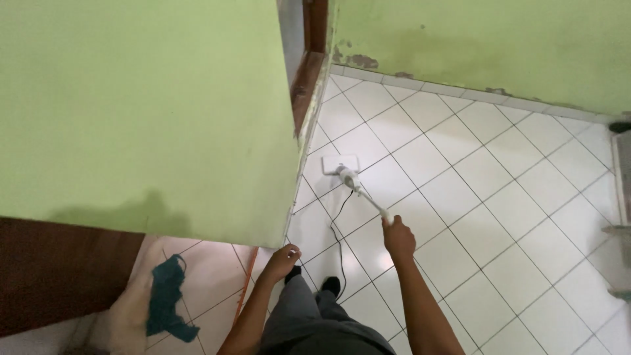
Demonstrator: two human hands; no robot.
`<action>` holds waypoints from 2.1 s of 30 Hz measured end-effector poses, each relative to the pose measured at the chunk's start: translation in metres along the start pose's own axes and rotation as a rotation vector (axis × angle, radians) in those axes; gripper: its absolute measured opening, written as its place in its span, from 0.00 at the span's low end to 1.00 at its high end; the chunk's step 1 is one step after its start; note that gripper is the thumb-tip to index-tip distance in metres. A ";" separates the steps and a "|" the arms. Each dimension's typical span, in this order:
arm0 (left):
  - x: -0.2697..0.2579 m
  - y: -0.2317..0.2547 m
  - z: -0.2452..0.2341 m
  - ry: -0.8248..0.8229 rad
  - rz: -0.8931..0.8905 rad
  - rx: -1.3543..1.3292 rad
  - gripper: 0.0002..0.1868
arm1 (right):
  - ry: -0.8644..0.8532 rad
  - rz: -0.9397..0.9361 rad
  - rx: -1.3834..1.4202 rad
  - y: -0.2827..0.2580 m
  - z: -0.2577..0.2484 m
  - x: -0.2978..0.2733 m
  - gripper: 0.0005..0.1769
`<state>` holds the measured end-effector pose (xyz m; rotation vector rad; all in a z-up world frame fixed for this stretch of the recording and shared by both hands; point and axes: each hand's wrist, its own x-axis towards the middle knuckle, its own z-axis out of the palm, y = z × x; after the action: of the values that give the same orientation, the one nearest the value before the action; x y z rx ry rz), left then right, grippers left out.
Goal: Vacuuming the floor of a room while moving furniture and objects.
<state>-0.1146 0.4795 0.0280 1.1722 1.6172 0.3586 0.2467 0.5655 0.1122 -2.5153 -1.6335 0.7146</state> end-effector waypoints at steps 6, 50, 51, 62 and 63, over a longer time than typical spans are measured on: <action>0.040 0.018 0.004 -0.077 0.024 0.140 0.22 | -0.021 0.266 -0.051 0.031 -0.093 -0.070 0.35; 0.355 0.278 -0.068 -0.038 0.083 0.164 0.20 | -0.278 0.089 0.186 -0.043 -0.129 0.382 0.26; 0.352 0.290 -0.071 -0.036 0.048 0.106 0.21 | -0.258 0.080 0.219 -0.048 -0.116 0.387 0.28; 0.395 0.276 -0.064 -0.117 0.041 0.239 0.21 | -0.162 0.124 0.171 -0.025 -0.104 0.380 0.46; 0.390 0.283 -0.062 -0.144 0.011 0.221 0.21 | -0.173 0.143 0.131 -0.017 -0.113 0.370 0.46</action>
<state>-0.0095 0.9537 0.0351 1.3423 1.5529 0.1001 0.4015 0.9193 0.0897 -2.5575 -1.4092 1.0443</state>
